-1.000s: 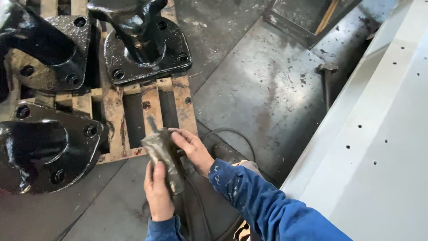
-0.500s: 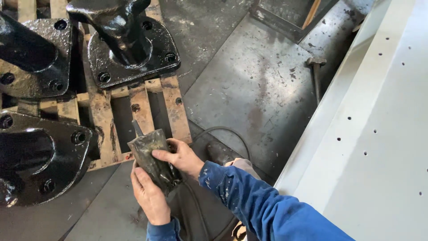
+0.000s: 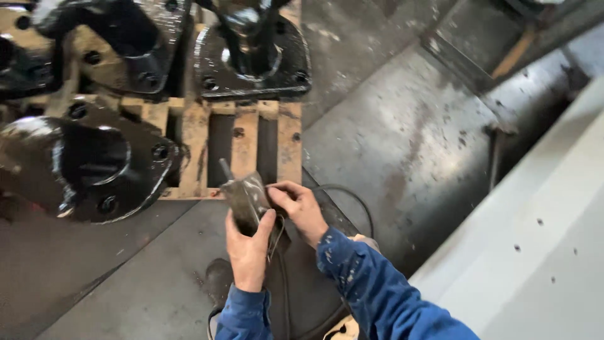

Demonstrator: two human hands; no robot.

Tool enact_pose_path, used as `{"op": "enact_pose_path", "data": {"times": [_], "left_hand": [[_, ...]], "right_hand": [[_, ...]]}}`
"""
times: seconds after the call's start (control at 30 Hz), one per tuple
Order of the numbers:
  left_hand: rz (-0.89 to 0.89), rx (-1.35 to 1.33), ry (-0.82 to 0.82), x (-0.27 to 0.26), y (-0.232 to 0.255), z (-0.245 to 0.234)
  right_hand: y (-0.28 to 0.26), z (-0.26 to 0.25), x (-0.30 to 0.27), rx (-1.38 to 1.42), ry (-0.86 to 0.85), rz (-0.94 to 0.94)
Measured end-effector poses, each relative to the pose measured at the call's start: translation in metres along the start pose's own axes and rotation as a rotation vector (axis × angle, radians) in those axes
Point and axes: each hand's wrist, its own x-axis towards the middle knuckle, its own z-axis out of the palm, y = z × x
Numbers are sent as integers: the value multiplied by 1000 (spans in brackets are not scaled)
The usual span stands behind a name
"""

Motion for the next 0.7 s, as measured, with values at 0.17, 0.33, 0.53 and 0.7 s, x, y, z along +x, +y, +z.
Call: {"op": "enact_pose_path", "data": {"times": [0.17, 0.33, 0.53, 0.7], "left_hand": [[-197, -394, -118, 5, -21, -5], [-198, -577, -188, 3, -12, -6], [101, -226, -65, 10, -49, 6], [23, -197, -58, 5, -34, -1]], "right_hand": [[-9, -2, 2, -2, -48, 50], [-3, 1, 0, 38, -205, 92], [11, -9, 4, 81, -275, 192], [1, 1, -4, 20, -136, 185]]}}
